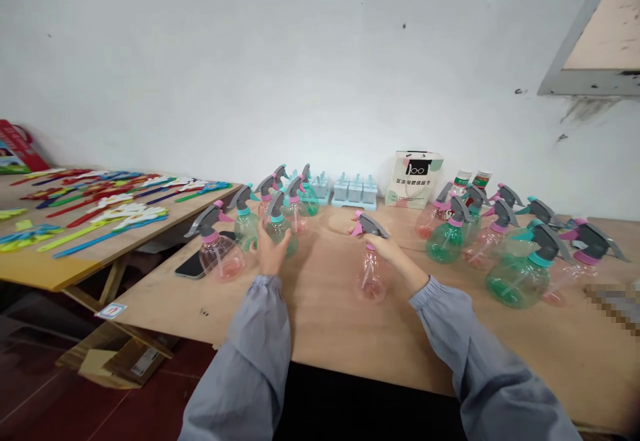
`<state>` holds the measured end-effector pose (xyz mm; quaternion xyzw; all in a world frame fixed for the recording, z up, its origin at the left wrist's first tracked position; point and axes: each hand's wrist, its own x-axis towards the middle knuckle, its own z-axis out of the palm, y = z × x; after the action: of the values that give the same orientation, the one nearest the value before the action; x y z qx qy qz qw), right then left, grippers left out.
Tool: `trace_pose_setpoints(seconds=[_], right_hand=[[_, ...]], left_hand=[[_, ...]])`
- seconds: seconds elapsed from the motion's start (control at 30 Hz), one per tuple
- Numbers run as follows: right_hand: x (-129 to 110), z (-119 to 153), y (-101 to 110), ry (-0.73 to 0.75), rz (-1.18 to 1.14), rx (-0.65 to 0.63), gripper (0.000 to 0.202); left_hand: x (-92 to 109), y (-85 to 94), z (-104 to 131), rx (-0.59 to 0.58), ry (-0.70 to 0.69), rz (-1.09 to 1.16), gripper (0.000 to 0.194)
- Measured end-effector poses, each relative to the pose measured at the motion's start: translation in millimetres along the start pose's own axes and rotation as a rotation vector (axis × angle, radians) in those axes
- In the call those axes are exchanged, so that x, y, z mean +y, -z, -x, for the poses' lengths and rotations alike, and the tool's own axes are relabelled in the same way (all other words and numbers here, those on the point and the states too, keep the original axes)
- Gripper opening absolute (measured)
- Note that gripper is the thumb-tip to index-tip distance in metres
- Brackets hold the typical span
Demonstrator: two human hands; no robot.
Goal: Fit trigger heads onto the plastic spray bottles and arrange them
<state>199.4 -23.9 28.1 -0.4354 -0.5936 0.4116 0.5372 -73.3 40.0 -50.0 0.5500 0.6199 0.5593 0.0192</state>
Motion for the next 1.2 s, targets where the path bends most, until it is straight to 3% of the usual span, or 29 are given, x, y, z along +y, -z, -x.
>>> trace_pose_setpoints(seconds=[0.13,0.27,0.37,0.47,0.67,0.97,1.2], right_hand=[[-17.7,0.6,0.0,-0.107,-0.2,0.008,0.041],[-36.4,-1.6,0.5,-0.201,-0.389,-0.038,0.039],[-39.7,-5.4,-1.8,-0.218,-0.452,-0.073,0.037],[-34.0,-8.7,-5.6,-0.204,-0.475,-0.113,0.034],[-27.0,-7.2,-10.8,-0.178,-0.502,-0.026,0.025],[-28.8,-5.9,-12.4,-0.18,-0.477,-0.124,0.035],[-28.0,-4.5,-15.9,-0.173,-0.46,-0.121,0.037]], left_hand=[[13.2,-9.8,16.4,0.049,0.004,-0.075,0.062],[33.7,-17.9,35.8,-0.106,-0.09,-0.199,0.062],[42.0,-24.8,44.6,-0.207,-0.149,-0.156,0.059],[41.1,-29.0,46.3,-0.24,-0.175,-0.093,0.059],[35.5,-30.5,44.5,-0.249,-0.189,-0.063,0.059],[34.2,-30.6,44.5,-0.268,-0.188,0.015,0.059],[31.9,-32.8,44.9,-0.319,-0.196,0.173,0.059]])
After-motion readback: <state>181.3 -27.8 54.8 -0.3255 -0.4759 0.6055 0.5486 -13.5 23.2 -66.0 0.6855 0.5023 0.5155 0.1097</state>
